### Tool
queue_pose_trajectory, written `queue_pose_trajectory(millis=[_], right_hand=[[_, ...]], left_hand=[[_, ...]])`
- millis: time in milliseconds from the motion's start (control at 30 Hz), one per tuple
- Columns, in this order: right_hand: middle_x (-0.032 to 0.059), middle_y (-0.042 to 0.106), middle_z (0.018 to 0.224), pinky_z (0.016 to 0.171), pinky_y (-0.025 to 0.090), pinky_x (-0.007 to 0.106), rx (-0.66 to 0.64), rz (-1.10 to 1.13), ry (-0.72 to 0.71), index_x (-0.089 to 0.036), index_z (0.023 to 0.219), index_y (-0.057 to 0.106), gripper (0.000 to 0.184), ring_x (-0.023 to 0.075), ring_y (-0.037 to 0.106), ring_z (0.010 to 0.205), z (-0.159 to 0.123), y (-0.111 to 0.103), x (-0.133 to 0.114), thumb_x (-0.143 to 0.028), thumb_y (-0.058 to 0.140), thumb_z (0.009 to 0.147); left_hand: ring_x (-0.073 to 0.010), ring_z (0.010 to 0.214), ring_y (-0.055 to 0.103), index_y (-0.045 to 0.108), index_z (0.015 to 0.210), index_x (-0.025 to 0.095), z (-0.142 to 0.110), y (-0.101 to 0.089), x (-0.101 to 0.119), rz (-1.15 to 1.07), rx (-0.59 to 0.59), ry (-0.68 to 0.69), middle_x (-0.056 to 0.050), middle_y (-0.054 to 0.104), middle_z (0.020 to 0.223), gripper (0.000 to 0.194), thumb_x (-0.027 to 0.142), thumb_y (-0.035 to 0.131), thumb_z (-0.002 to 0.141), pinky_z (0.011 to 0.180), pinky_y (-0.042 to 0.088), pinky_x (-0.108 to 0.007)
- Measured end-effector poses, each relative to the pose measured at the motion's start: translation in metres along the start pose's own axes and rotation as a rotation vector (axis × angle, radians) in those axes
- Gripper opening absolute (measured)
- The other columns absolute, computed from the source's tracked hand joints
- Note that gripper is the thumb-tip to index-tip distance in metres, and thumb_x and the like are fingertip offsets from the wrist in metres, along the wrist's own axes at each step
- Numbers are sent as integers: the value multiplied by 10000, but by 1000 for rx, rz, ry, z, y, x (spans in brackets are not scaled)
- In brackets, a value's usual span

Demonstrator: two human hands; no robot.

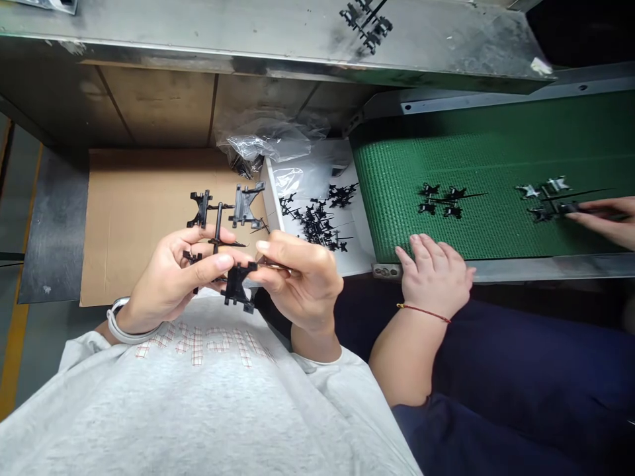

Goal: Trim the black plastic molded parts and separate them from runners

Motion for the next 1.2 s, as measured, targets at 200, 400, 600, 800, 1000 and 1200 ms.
queue_pose_trajectory(millis=[200, 400, 600, 800, 1000, 1200], right_hand=[[-39, 466, 670, 412, 329, 220, -6, -38, 22, -253, 1137, 569, 223, 80, 371, 503, -1, -1, 1, -329, 610, 931], [-45, 433, 656, 416, 319, 228, -11, -16, 12, -244, 1126, 573, 213, 85, 352, 503, -1, 0, 1, -320, 610, 931], [-48, 427, 658, 419, 300, 218, 17, -3, 16, -238, 1110, 564, 202, 70, 348, 514, -1, 0, 1, -309, 620, 929], [-45, 434, 663, 433, 299, 228, 6, 26, -8, -204, 1100, 582, 210, 71, 339, 516, -1, 0, 1, -273, 645, 912], [-53, 440, 648, 439, 309, 224, -4, 21, -21, -198, 1064, 567, 167, 66, 334, 508, 2, 0, -1, -254, 633, 921], [-53, 469, 656, 443, 328, 203, -5, -1, -16, -195, 1023, 568, 105, 54, 365, 509, 2, 1, -2, -238, 610, 937]], left_hand=[[-81, 467, 627, 670, 862, 161, 0, 1, 2, -20, -10, 4, 14, 735, 662, 338, 336, 871, 655, 454, 528, -127], [-104, 476, 635, 680, 881, 161, 0, -1, 1, 39, 14, 2, 7, 727, 645, 387, 390, 873, 636, 429, 513, -142], [-90, 459, 621, 670, 866, 174, 0, 1, 0, -25, -18, -14, 27, 726, 654, 351, 349, 876, 643, 435, 516, -145], [-95, 440, 614, 651, 862, 164, 0, 1, 1, 1, 7, -14, 18, 727, 642, 391, 362, 887, 620, 406, 498, -139], [-82, 448, 623, 634, 855, 161, 2, 2, 2, -28, -15, 0, 23, 730, 639, 385, 347, 885, 630, 394, 476, -101], [-66, 445, 614, 612, 833, 149, 2, 4, 3, -45, -18, 5, 27, 716, 608, 388, 316, 893, 624, 382, 441, -72]])
Point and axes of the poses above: each hand's wrist, its own z-axis towards the middle knuckle, its own y-axis out of the palm, x = y × z, the point moved 6 cm from there along z, towards the middle knuckle
